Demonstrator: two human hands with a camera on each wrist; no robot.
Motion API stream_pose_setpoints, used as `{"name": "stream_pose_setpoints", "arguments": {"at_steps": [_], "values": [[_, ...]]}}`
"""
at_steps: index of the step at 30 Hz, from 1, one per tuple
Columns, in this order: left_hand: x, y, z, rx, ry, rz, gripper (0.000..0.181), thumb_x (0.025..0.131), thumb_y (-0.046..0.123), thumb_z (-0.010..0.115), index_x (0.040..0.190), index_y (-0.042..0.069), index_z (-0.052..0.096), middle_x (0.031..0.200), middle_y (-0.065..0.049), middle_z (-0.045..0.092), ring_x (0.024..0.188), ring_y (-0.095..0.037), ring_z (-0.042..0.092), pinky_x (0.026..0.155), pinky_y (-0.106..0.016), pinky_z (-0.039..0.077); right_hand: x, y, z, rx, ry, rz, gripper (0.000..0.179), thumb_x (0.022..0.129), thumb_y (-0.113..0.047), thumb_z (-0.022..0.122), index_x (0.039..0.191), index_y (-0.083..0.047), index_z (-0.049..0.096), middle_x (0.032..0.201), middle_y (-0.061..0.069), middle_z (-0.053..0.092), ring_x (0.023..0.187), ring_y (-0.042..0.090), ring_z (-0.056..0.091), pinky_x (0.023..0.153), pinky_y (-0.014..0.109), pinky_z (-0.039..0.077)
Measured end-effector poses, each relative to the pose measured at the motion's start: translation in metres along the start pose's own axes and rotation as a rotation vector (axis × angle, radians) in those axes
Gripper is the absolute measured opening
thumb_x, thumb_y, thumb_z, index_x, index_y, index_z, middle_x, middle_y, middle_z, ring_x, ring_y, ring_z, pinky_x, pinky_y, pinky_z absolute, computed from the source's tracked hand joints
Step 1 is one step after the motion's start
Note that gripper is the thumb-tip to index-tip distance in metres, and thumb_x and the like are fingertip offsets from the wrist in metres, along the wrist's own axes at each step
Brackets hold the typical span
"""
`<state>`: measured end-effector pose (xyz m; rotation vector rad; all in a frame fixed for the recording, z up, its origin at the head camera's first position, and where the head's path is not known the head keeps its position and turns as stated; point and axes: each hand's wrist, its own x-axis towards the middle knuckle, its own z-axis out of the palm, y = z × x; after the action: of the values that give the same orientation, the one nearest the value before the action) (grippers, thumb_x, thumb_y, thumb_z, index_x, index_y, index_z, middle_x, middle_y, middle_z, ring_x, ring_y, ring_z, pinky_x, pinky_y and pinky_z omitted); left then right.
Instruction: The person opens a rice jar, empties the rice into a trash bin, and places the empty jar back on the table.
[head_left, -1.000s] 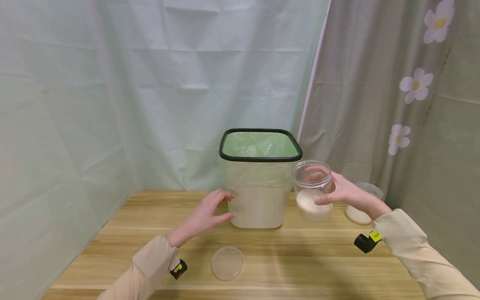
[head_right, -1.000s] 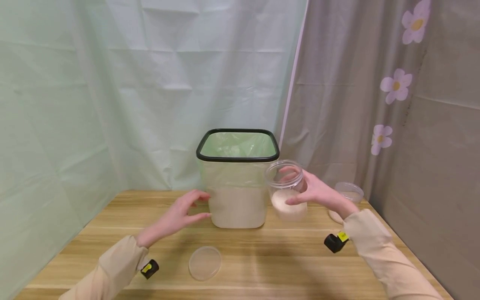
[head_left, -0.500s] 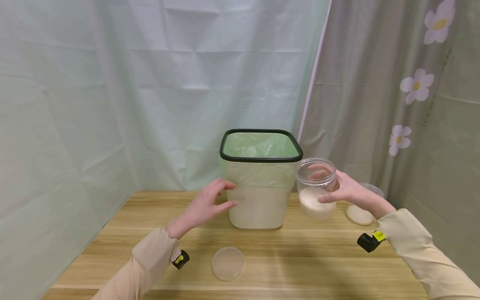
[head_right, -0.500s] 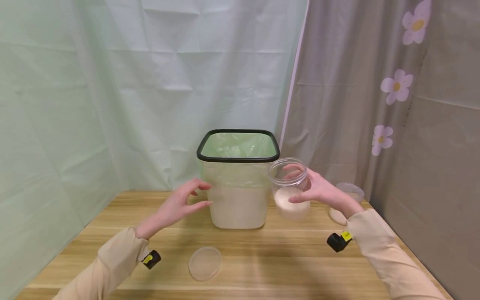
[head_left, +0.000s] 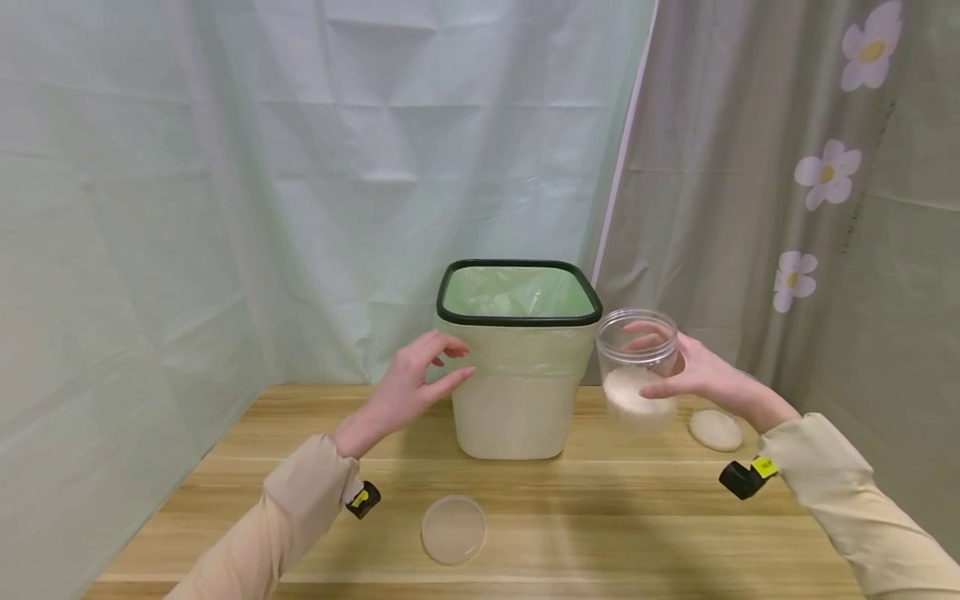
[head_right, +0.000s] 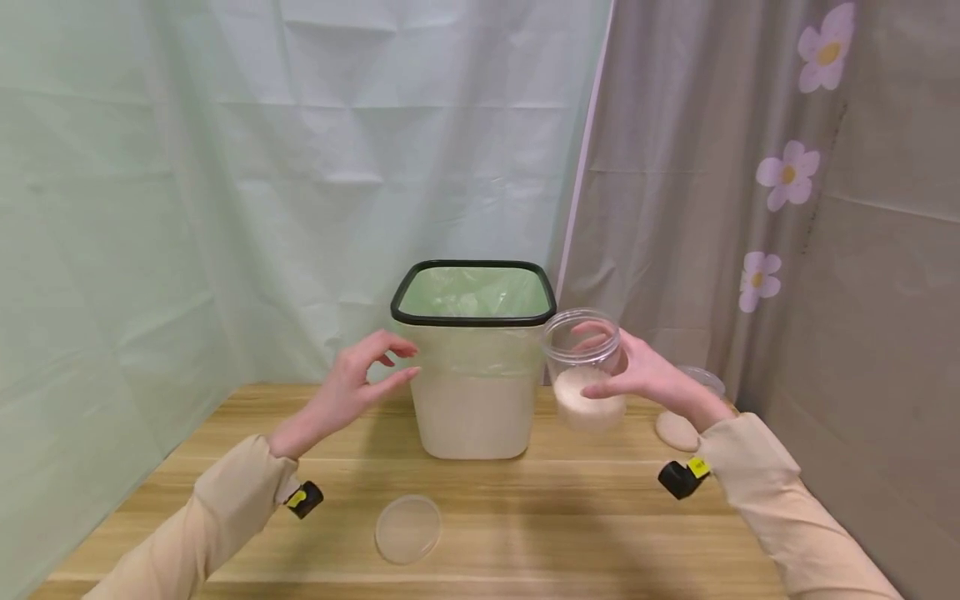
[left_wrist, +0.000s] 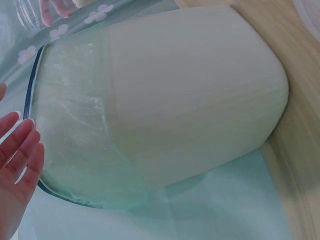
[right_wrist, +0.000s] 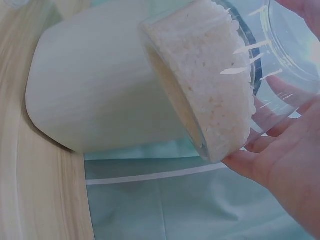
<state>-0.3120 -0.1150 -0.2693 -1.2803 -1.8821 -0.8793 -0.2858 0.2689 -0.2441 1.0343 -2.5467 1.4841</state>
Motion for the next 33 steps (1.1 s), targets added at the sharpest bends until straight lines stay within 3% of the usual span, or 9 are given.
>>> {"name": "stream_pose_setpoints", "arguments": {"at_steps": [13,22,33], "values": [[0.018,-0.010,-0.009,0.054,0.082,0.064,0.022,0.076,0.001,0.070,0.094,-0.003,0.058,0.089,-0.012,0.058,0.084,-0.023,0.055,0.065,-0.041,0.046,0.001,-0.002,-0.005,-0.046,0.027,0.025,0.068,0.076,-0.005,0.070,0.134,-0.008,0.033,0.125,0.016,0.046,0.108,0.022,0.049,0.086,0.034,0.040],[0.033,-0.026,-0.021,0.152,0.107,0.016,0.018,0.081,0.005,0.066,0.096,-0.001,0.059,0.094,-0.009,0.057,0.089,-0.024,0.050,0.076,-0.036,0.039,0.004,-0.001,-0.007,-0.072,0.037,0.004,0.067,0.075,-0.004,0.070,0.132,-0.006,0.035,0.125,0.017,0.046,0.108,0.021,0.050,0.084,0.032,0.041],[0.049,-0.039,-0.019,0.154,0.065,-0.029,0.011,0.088,0.011,0.059,0.093,0.002,0.060,0.091,-0.010,0.056,0.088,-0.024,0.049,0.078,-0.036,0.037,0.004,-0.003,-0.011,-0.064,0.041,0.019,0.069,0.075,-0.004,0.071,0.133,-0.006,0.034,0.126,0.017,0.046,0.110,0.022,0.048,0.084,0.033,0.041]]}}
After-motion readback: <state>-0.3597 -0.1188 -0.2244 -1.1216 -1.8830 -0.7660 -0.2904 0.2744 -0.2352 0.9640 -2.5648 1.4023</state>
